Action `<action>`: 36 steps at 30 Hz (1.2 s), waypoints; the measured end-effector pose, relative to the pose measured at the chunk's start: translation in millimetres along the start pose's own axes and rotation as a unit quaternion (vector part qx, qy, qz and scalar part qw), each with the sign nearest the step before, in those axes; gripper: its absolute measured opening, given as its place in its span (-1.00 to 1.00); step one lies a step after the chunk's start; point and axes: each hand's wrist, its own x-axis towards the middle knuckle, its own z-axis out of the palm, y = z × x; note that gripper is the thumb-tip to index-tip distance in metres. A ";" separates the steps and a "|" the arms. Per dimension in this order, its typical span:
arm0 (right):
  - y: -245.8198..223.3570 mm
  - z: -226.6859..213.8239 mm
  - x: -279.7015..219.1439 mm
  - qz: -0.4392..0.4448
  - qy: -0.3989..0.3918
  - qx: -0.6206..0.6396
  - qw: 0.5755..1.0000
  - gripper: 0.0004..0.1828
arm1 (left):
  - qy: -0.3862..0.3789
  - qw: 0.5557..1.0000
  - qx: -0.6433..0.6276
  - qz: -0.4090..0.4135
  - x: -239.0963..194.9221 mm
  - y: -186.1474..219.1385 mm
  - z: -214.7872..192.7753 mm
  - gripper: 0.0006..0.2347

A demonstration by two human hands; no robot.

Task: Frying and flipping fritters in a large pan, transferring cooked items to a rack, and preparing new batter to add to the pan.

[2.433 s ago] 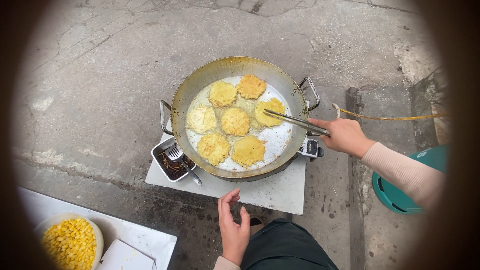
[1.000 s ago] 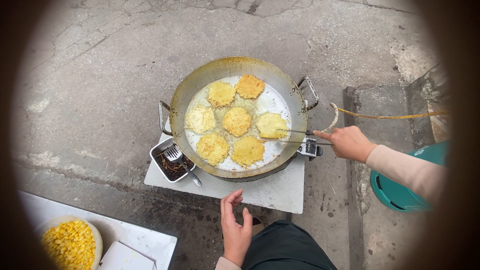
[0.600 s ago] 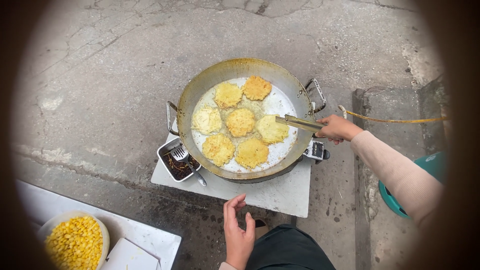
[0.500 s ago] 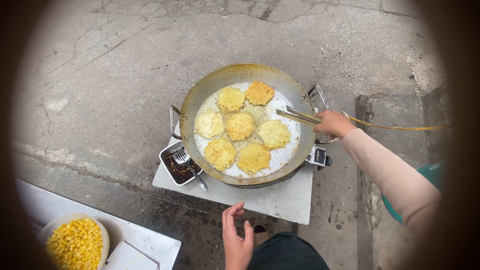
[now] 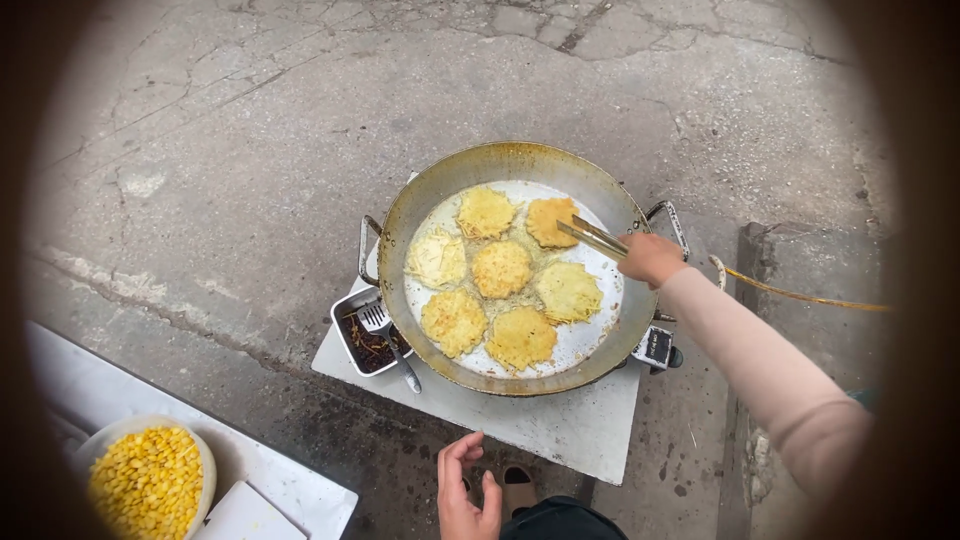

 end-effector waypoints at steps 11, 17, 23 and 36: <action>-76.4 61.9 28.2 -0.192 0.108 -0.175 0.960 -0.23 | -0.040 0.998 -0.021 0.039 8.5 22.3 3.6 -0.66; -86.2 68.5 52.6 -0.195 0.155 -0.288 0.925 -0.14 | 0.012 0.999 -0.023 0.019 12.7 12.2 -6.6 -0.64; -84.4 87.4 47.5 -0.214 0.158 -0.333 0.905 -0.18 | 0.026 0.999 -0.026 0.004 14.0 15.3 -10.2 -0.65; -74.0 78.8 48.7 -0.233 0.160 -0.283 0.916 -0.10 | -0.001 1.000 -0.021 0.011 18.8 20.6 1.3 -0.64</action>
